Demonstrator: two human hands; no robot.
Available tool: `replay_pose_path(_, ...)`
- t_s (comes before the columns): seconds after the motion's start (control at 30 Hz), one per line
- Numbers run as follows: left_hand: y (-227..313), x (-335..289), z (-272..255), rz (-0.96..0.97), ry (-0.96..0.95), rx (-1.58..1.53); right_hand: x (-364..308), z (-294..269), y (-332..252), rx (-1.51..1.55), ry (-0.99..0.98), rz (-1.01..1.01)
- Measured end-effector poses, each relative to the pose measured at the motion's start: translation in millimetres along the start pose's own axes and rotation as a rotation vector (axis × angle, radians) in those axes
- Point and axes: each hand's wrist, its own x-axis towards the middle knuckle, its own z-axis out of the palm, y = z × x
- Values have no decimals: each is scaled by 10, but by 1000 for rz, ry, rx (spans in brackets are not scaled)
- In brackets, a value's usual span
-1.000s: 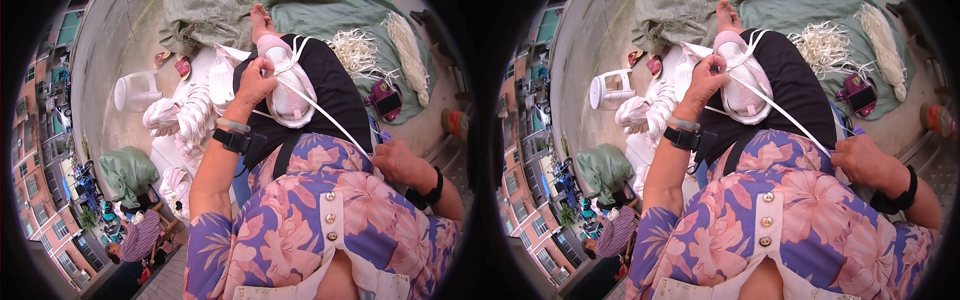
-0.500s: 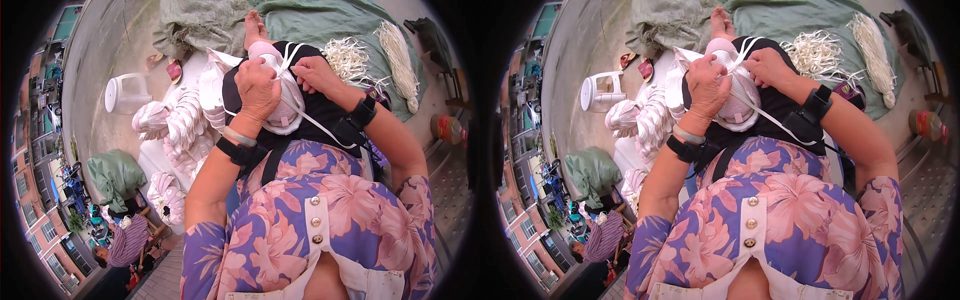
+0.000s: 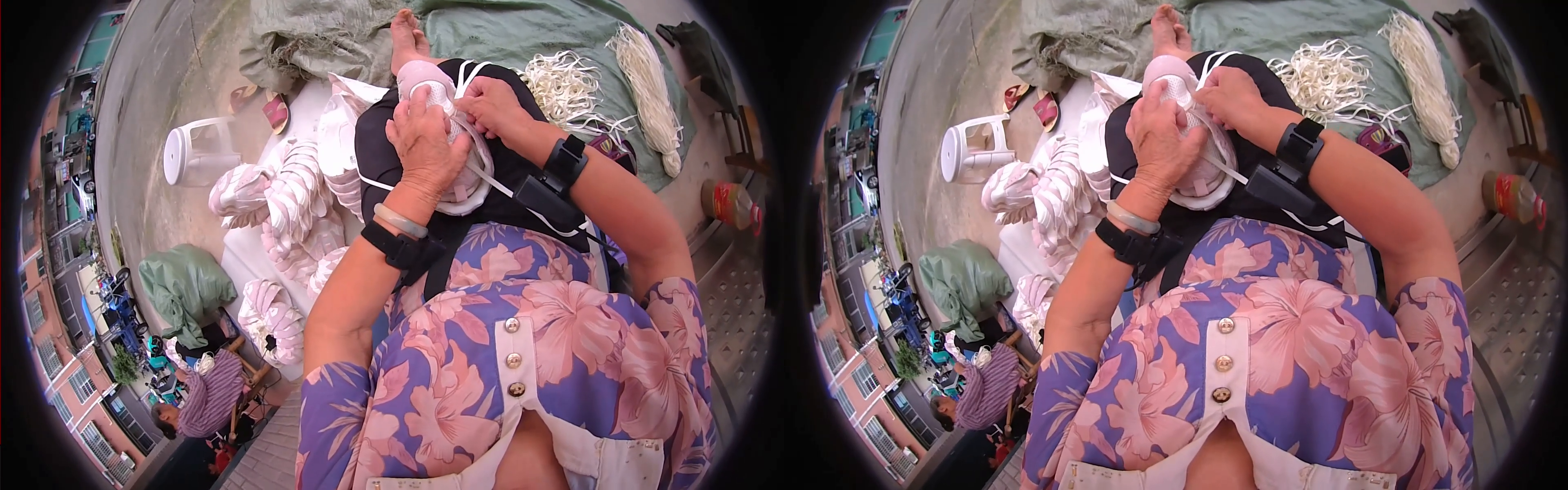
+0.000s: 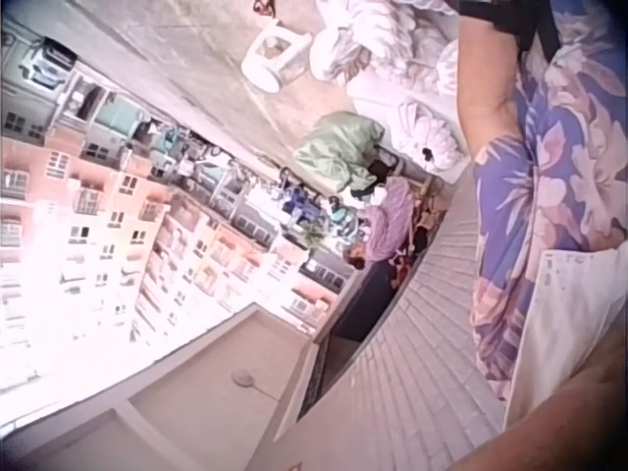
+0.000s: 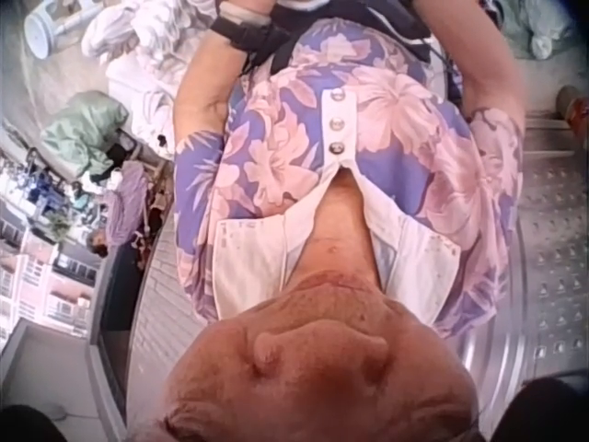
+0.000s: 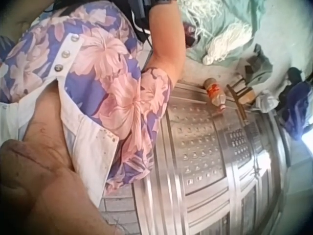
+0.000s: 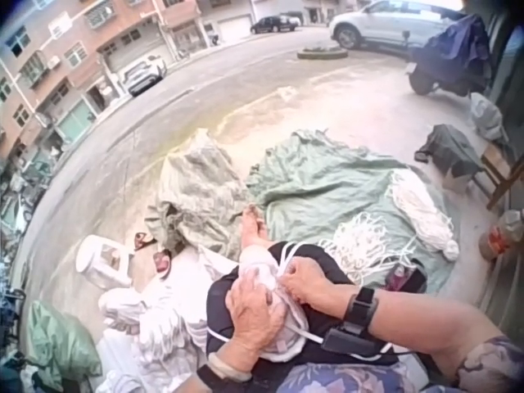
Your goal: The recorder is lacing a white and pink athletic shoe.
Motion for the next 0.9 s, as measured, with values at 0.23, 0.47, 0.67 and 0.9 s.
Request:
replay_pose_path(0.23, -50, -26, 94, 31, 107, -99, -7, 21, 137, -187, 133, -445)
replay_pose_path(0.47, -83, 52, 119, 77, 147, -152, -114, -141, 28, -393, -70, -437)
replay_pose_path(0.67, -201, 170, -110, -26, -84, -373, -207, -115, 12, -488, -47, -554)
replay_pose_path(0.9, -47, 157, 34, -10, 27, -189, -156, -148, -35, -651, -90, -555)
